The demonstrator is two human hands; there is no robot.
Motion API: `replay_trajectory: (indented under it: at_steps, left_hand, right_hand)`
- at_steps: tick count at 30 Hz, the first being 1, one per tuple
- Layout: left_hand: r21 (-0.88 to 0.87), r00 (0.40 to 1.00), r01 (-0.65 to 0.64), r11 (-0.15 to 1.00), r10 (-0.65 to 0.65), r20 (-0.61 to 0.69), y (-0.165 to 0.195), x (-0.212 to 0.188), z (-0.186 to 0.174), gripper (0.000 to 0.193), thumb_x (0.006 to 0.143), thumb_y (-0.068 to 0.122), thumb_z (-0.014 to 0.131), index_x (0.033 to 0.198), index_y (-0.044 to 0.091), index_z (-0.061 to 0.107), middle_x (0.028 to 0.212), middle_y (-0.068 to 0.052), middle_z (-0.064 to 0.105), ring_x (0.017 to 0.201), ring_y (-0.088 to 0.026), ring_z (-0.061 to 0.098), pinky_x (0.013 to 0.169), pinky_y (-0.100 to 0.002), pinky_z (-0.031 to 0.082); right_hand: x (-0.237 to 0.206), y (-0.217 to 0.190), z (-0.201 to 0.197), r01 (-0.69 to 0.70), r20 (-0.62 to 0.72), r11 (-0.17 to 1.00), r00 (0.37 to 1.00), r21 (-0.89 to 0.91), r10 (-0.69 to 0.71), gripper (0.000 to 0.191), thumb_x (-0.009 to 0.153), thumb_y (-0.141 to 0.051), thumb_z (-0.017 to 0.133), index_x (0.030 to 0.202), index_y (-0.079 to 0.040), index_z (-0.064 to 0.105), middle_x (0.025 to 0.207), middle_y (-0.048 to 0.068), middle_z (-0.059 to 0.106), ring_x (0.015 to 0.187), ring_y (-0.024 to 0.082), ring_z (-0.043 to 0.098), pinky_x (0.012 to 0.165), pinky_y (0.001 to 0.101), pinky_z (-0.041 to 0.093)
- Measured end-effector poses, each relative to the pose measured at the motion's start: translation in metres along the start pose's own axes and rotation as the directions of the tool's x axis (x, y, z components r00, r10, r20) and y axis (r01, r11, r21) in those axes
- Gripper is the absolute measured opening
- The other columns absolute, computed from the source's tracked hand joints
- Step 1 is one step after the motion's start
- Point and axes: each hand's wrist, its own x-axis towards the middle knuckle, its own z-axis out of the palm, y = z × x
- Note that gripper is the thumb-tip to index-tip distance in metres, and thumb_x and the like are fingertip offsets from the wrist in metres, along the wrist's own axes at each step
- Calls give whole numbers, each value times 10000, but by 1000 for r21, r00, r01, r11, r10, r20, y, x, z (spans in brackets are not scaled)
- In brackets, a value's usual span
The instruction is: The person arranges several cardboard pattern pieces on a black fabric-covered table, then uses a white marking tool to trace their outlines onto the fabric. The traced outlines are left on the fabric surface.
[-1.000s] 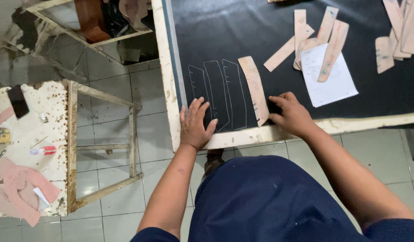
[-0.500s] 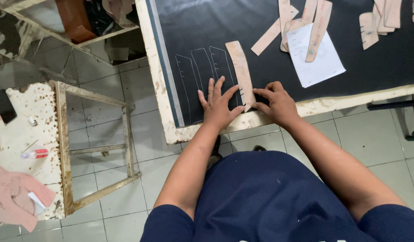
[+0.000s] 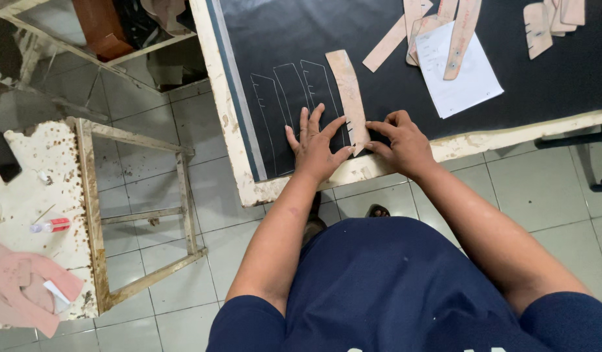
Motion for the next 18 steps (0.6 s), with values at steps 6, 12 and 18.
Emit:
replay_trajectory:
  at_steps: [6,12,18]
  left_hand:
    - [-8,1000,9,1000,-9,6,-1,0,0,688,737,478,838,1380,383,611,1670,-20,232,1579,-283,27,1218,-642,-101]
    - [-18,1000,19,1000,-19,7,0,1,0,676,737,486,836,1367,381,612,1669,-19,227,1574,-273,20,1218,-626,-114]
    - [-12,1000,5,1000,-5,-5,-2,1,1,671,747,485,830,1374,378,616,1671,-27,234,1578,-281,18,1213,-635,-117]
  right_hand:
    - [-1,0,0,-14,19,1000,1000,2,14,437,855,-369,806,1271,-251,738,1135,77,564,996,251,630,823,382,539]
    - [-1,-3,0,-18,10,1000,1000,-16,18,441,848,-364,808,1268,-249,737,1159,81,562,1017,261,625,844,384,536]
    - [-1,-3,0,-19,9,1000,1000,-8,19,442,849,-371,809,1270,-257,737,1130,72,556,996,251,621,835,382,538]
